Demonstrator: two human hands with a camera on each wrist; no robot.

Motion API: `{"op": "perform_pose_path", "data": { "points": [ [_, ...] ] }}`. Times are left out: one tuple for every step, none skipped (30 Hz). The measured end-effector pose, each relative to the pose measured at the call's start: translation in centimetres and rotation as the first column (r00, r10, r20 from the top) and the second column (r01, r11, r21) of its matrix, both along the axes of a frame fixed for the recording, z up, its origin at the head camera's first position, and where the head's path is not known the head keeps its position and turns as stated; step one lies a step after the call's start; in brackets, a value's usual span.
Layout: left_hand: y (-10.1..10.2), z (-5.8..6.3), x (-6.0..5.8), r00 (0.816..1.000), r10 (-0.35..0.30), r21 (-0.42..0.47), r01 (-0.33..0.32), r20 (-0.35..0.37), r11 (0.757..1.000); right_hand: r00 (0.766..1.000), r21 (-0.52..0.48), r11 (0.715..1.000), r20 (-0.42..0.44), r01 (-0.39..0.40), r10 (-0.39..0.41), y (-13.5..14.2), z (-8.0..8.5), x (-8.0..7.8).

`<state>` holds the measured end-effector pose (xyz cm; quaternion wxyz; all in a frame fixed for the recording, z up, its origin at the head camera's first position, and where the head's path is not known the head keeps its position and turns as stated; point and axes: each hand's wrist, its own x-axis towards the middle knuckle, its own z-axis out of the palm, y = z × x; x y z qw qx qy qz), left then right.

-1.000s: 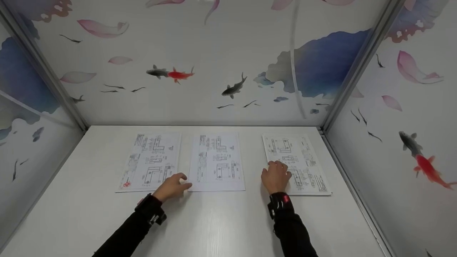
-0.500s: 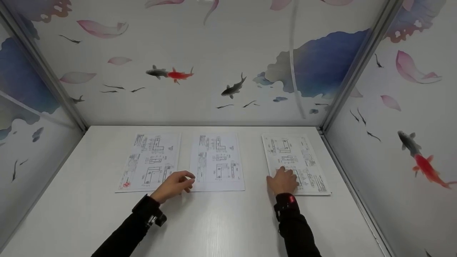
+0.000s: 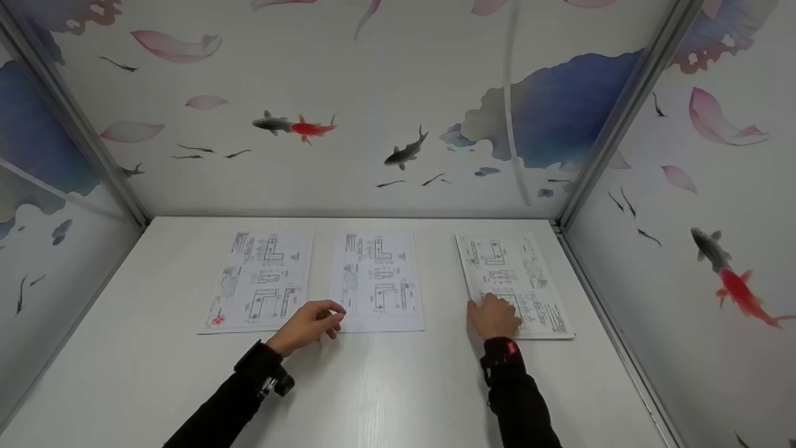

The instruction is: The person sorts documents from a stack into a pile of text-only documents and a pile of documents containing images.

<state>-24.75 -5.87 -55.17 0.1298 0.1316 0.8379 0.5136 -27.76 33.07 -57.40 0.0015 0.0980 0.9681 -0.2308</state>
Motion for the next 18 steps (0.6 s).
{"op": "perform_pose_path", "data": {
  "points": [
    [0.0, 0.1, -0.1, 1.0, 0.002, 0.003, -0.002, 0.0, 1.0, 1.0, -0.016, 1.0, -0.005, -0.001, 0.001, 0.1, 0.1, -0.1],
    [0.0, 0.1, -0.1, 1.0, 0.003, 0.006, -0.003, 0.001, 1.0, 1.0, -0.029, 1.0, -0.012, -0.003, 0.002, 0.3, 0.1, -0.1],
    [0.0, 0.2, -0.2, 1.0, 0.005, 0.005, -0.005, 0.003, 1.0, 1.0, -0.038, 0.999, -0.014, 0.001, -0.001, 0.4, 0.1, -0.1],
    [0.0, 0.1, -0.2, 1.0, 0.007, 0.003, -0.007, 0.005, 1.0, 1.0, -0.048, 0.999, -0.014, 0.005, -0.005, 0.4, 0.1, -0.1],
    [0.0, 0.1, -0.2, 1.0, 0.008, 0.003, -0.008, 0.006, 1.0, 1.0, -0.054, 0.999, -0.013, 0.01, -0.011, 0.6, 0.0, -0.1],
    [0.0, 0.1, -0.2, 1.0, 0.009, 0.002, -0.009, 0.007, 1.0, 1.0, -0.059, 0.998, -0.013, 0.015, -0.016, 0.7, 0.0, -0.1],
    [0.0, 0.0, -0.2, 1.0, 0.009, 0.001, -0.009, 0.009, 1.0, 1.0, -0.066, 0.998, -0.012, 0.021, -0.022, 0.8, 0.0, -0.1],
    [0.0, 0.0, -0.2, 1.0, 0.007, 0.0, -0.007, 0.009, 1.0, 1.0, -0.073, 0.997, -0.012, 0.025, -0.026, 0.9, -0.1, -0.1],
    [0.0, 0.0, -0.2, 1.0, 0.006, 0.0, -0.006, 0.008, 1.0, 0.999, -0.082, 0.996, -0.014, 0.031, -0.032, 1.0, -0.1, -0.1],
    [0.0, 0.0, -0.2, 1.0, 0.005, 0.001, -0.005, 0.008, 1.0, 0.999, -0.096, 0.995, -0.019, 0.033, -0.035, 1.1, 0.0, -0.1],
    [0.0, 0.0, -0.2, 1.0, 0.004, 0.001, -0.004, 0.007, 1.0, 0.999, -0.108, 0.993, -0.026, 0.037, -0.04, 1.1, 0.0, -0.1],
    [0.0, 0.0, -0.2, 1.0, 0.003, 0.001, -0.003, 0.01, 1.0, 0.998, -0.119, 0.992, -0.037, 0.042, -0.047, 1.2, 0.1, -0.2],
    [0.0, 0.0, -0.1, 1.0, -0.001, 0.001, 0.001, 0.012, 1.0, 0.998, -0.124, 0.991, -0.048, 0.045, -0.052, 1.2, 0.1, -0.2],
    [0.0, 0.0, -0.1, 1.0, -0.004, 0.002, 0.004, 0.016, 1.0, 0.997, -0.126, 0.991, -0.06, 0.047, -0.055, 1.3, 0.1, -0.2],
    [0.0, 0.0, -0.1, 1.0, -0.007, 0.001, 0.007, 0.02, 1.0, 0.996, -0.125, 0.991, -0.068, 0.048, -0.057, 1.3, 0.1, -0.2],
    [0.0, 0.0, -0.1, 1.0, -0.01, 0.001, 0.01, 0.025, 1.0, 0.995, -0.118, 0.992, -0.079, 0.05, -0.06, 1.3, 0.2, -0.2],
    [0.0, 0.0, -0.1, 0.999, -0.014, 0.0, 0.014, 0.03, 1.0, 0.995, -0.11, 0.993, -0.085, 0.052, -0.062, 1.3, 0.2, -0.2],
    [0.0, 0.0, -0.1, 0.999, -0.017, 0.003, 0.017, 0.038, 1.0, 0.994, -0.098, 0.994, -0.096, 0.049, -0.058, 1.3, 0.2, -0.1]
  ]
}}
